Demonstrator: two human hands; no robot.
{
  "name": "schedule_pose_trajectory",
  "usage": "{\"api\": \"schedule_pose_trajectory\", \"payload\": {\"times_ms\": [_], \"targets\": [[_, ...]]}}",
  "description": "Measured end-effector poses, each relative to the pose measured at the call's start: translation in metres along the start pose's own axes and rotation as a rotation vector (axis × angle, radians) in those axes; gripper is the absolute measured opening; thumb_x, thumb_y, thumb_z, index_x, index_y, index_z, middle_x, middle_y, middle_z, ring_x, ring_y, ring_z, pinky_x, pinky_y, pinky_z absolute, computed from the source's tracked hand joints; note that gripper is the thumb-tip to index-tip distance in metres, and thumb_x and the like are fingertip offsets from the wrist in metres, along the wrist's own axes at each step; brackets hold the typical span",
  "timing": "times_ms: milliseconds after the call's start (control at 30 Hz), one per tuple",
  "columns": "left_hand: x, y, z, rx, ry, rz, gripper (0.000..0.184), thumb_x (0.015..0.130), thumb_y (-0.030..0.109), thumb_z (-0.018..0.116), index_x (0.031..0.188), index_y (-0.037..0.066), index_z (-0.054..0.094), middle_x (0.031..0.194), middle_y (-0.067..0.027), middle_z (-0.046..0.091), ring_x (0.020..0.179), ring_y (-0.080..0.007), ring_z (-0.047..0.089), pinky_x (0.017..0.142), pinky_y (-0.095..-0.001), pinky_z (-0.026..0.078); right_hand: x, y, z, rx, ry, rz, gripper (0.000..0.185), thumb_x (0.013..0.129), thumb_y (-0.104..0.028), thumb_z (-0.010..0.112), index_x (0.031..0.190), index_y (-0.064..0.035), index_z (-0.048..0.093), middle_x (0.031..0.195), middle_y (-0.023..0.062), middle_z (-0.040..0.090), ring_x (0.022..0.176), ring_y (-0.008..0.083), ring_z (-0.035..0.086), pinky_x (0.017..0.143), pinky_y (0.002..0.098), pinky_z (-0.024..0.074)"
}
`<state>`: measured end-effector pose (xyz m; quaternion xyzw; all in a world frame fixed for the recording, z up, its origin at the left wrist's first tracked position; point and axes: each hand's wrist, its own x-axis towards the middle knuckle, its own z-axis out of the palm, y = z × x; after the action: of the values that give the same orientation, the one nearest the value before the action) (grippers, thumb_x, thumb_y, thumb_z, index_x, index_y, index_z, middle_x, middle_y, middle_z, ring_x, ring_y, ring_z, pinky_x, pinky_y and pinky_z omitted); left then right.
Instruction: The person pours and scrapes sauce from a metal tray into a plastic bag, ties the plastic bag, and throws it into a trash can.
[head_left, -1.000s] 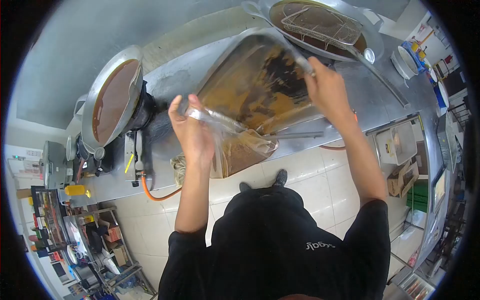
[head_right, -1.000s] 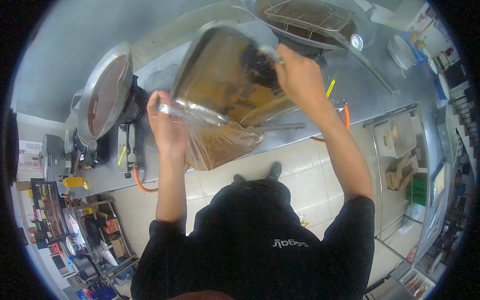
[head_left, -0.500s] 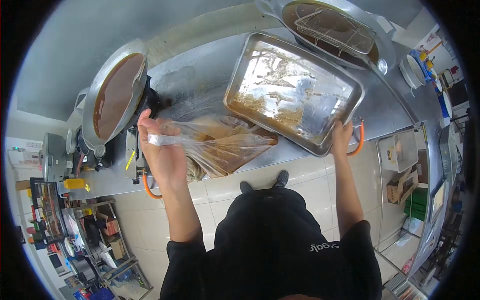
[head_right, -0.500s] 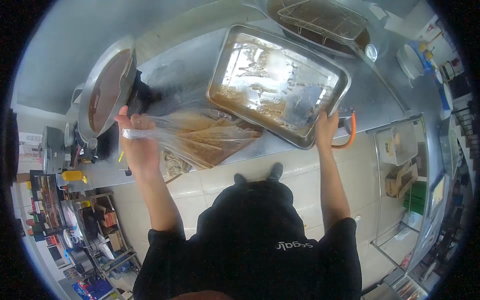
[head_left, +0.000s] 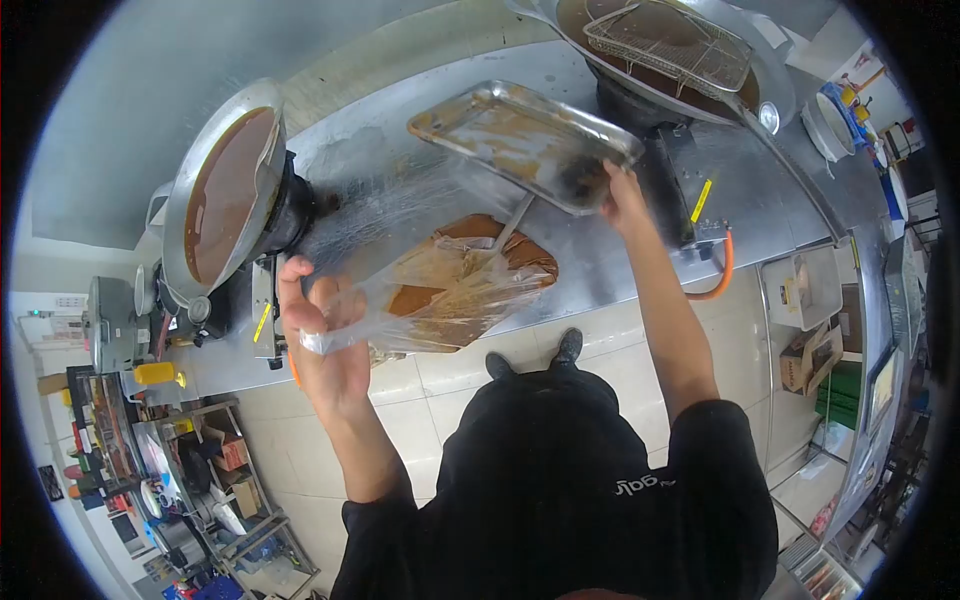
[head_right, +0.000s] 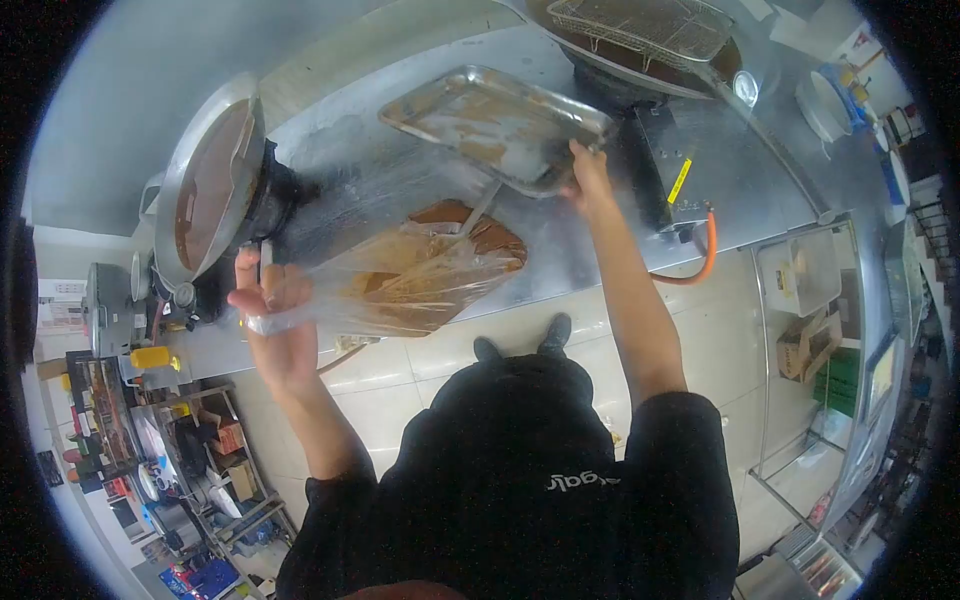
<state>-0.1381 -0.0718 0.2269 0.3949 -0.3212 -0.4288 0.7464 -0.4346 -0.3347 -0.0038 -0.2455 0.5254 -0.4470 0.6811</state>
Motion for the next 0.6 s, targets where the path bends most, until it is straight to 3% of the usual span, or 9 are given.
{"api": "schedule_pose_trajectory", "payload": {"times_ms": [33,133,233,333,433,533,600], "targets": [[-0.004,0.003,-0.002,-0.002,-0.017,-0.003,0.06,0.078,0.052,0.068,0.114,0.01,0.043,0.063,0.0091,0.033,0.061,-0.0048,0.03,0.057,-0.0227,0.024,0.019,0.009,-0.001,0.083,-0.015,-0.01,0.036,0.095,-0.033,0.053,0.117,-0.0057,0.045,0.105,0.0149,0.056,0.091,0.0226,0.062,0.068,0.0394,0.0551],[-0.014,0.012,-0.009,0.018,-0.002,-0.003,0.067,0.072,0.054,0.072,0.11,0.009,0.041,0.061,0.0091,0.034,0.06,-0.0051,0.031,0.056,-0.0224,0.024,-0.017,0.005,0.035,0.33,0.055,-0.039,0.038,0.098,-0.042,0.048,0.103,-0.004,0.051,0.077,0.0085,0.057,0.078,0.0248,0.064,0.07,0.0444,0.0574],[-0.025,0.02,-0.012,0.062,0.029,0.003,0.071,0.067,0.054,0.078,0.106,0.009,0.038,0.06,0.0088,0.035,0.058,-0.0058,0.032,0.055,-0.0228,0.025,-0.005,0.083,0.02,0.143,0.075,-0.01,0.032,0.098,-0.037,0.052,0.104,-0.0059,0.055,0.086,0.0086,0.056,0.084,0.0232,0.063,0.071,0.0416,0.0556],[-0.037,0.022,-0.014,0.084,0.053,0.005,0.073,0.064,0.052,0.081,0.102,0.009,0.036,0.059,0.0087,0.035,0.057,-0.0062,0.033,0.054,-0.0234,0.025,-0.039,0.1,0.034,-0.842,-0.26,-0.601,0.018,0.093,-0.02,0.056,0.107,-0.0112,0.062,0.099,0.007,0.055,0.094,0.0224,0.057,0.076,0.039,0.0494],[-0.047,0.021,-0.015,0.099,0.074,0.004,0.073,0.063,0.052,0.082,0.1,0.01,0.035,0.058,0.0087,0.036,0.056,-0.0062,0.033,0.054,-0.0235,0.026,-0.064,0.072,0.069,-1.537,-0.501,-1.182,0.029,0.081,-0.003,0.059,0.104,-0.0185,0.068,0.099,0.0067,0.052,0.097,0.0219,0.049,0.08,0.0335,0.0387],[-0.053,0.022,-0.014,0.087,0.045,0.002,0.072,0.063,0.051,0.08,0.103,0.01,0.036,0.057,0.0084,0.036,0.056,-0.0068,0.034,0.056,-0.0246,0.029,-0.044,0.07,0.084,-1.641,-0.659,-1.154,0.037,0.08,-0.002,0.057,0.111,-0.0187,0.067,0.105,0.0048,0.053,0.105,0.0221,0.045,0.085,0.0328,0.0334],[-0.057,0.021,-0.015,0.077,0.031,0.003,0.072,0.063,0.051,0.079,0.105,0.01,0.037,0.057,0.0082,0.037,0.057,-0.0073,0.035,0.058,-0.025,0.031,-0.032,0.07,0.089,-1.76,-0.743,-1.268,0.034,0.08,-0.004,0.058,0.111,-0.0173,0.066,0.103,0.0051,0.054,0.104,0.0225,0.047,0.086,0.0352,0.0342]]}}
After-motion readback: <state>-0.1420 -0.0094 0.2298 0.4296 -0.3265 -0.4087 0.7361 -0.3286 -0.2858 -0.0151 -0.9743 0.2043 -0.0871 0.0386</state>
